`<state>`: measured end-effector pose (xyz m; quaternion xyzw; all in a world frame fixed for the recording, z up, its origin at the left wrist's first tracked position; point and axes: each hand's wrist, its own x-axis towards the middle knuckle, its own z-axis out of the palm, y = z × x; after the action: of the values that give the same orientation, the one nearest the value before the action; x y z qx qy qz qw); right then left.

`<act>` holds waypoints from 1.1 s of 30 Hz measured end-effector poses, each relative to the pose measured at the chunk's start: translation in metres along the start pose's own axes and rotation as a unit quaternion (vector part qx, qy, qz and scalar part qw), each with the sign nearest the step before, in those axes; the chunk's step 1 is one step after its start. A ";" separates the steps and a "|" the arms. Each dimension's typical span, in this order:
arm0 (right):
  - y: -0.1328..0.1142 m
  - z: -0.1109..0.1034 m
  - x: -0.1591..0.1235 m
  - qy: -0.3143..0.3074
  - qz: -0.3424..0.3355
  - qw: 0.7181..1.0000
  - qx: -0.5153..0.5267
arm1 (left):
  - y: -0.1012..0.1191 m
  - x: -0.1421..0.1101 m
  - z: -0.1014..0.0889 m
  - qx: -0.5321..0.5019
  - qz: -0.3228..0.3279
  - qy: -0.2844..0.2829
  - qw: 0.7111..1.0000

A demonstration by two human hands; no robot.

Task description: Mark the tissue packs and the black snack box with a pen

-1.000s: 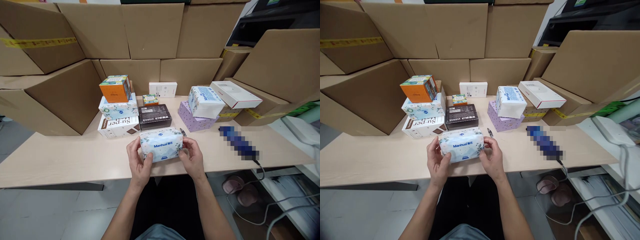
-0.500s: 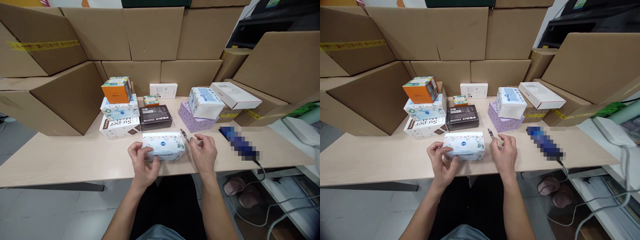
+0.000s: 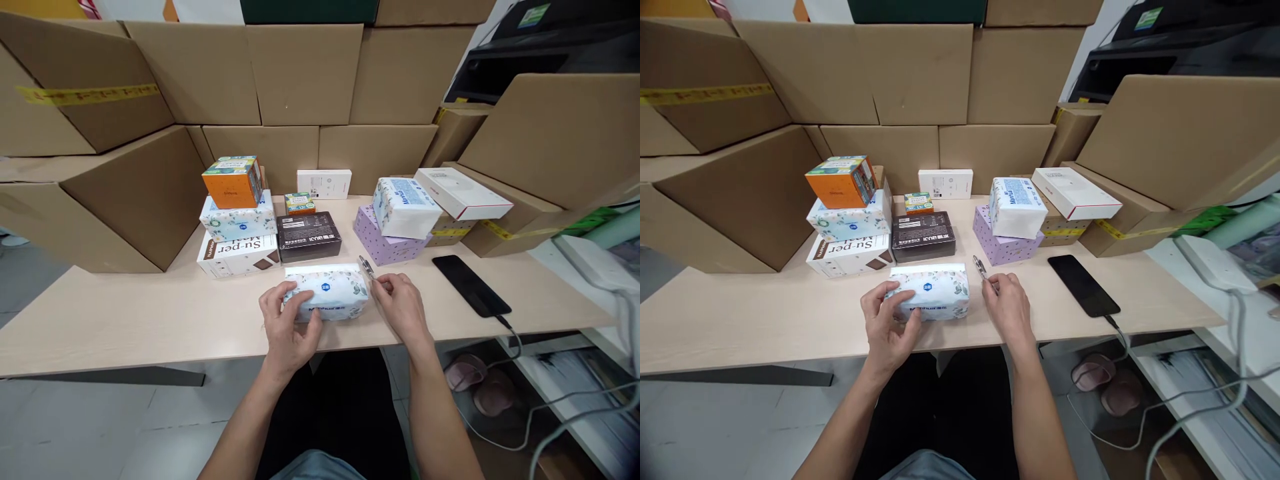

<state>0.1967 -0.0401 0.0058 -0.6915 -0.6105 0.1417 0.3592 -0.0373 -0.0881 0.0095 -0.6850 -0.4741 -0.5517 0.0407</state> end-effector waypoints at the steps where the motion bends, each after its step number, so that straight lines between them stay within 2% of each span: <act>1: 0.002 -0.001 0.000 0.008 -0.005 1.000 0.019 | 0.000 0.000 0.000 0.001 -0.002 0.000 1.000; 5: 0.007 -0.007 -0.002 0.043 -0.004 0.995 0.095 | -0.001 0.000 0.001 0.015 0.006 -0.001 1.000; 7: 0.005 -0.012 -0.003 0.058 0.016 0.982 0.178 | 0.000 0.000 0.002 0.025 0.018 -0.005 1.000; 9: -0.001 -0.018 -0.004 0.073 0.042 0.945 0.315 | 0.000 0.001 0.003 0.033 0.032 -0.006 0.999; 12: -0.015 -0.029 -0.005 0.074 0.055 0.869 0.487 | 0.001 0.002 0.004 0.035 0.041 -0.003 0.999; 15: -0.034 -0.034 -0.007 0.046 0.021 0.842 0.538 | 0.002 0.002 0.005 0.043 0.043 -0.003 0.998; 22: -0.080 -0.016 -0.013 0.028 -0.096 0.834 0.542 | 0.003 0.003 0.004 0.046 0.066 0.001 0.997; 27: -0.090 -0.007 -0.006 -0.053 -0.121 0.870 0.475 | 0.004 0.004 0.004 0.053 0.071 -0.019 0.996; 33: -0.091 -0.011 0.000 -0.133 -0.144 0.906 0.374 | 0.006 0.004 0.003 0.056 0.064 -0.027 0.996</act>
<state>0.1357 -0.0437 0.0745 -0.3855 -0.6476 0.3976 0.5234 -0.0311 -0.0873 0.0144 -0.7253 -0.4607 -0.5014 0.1012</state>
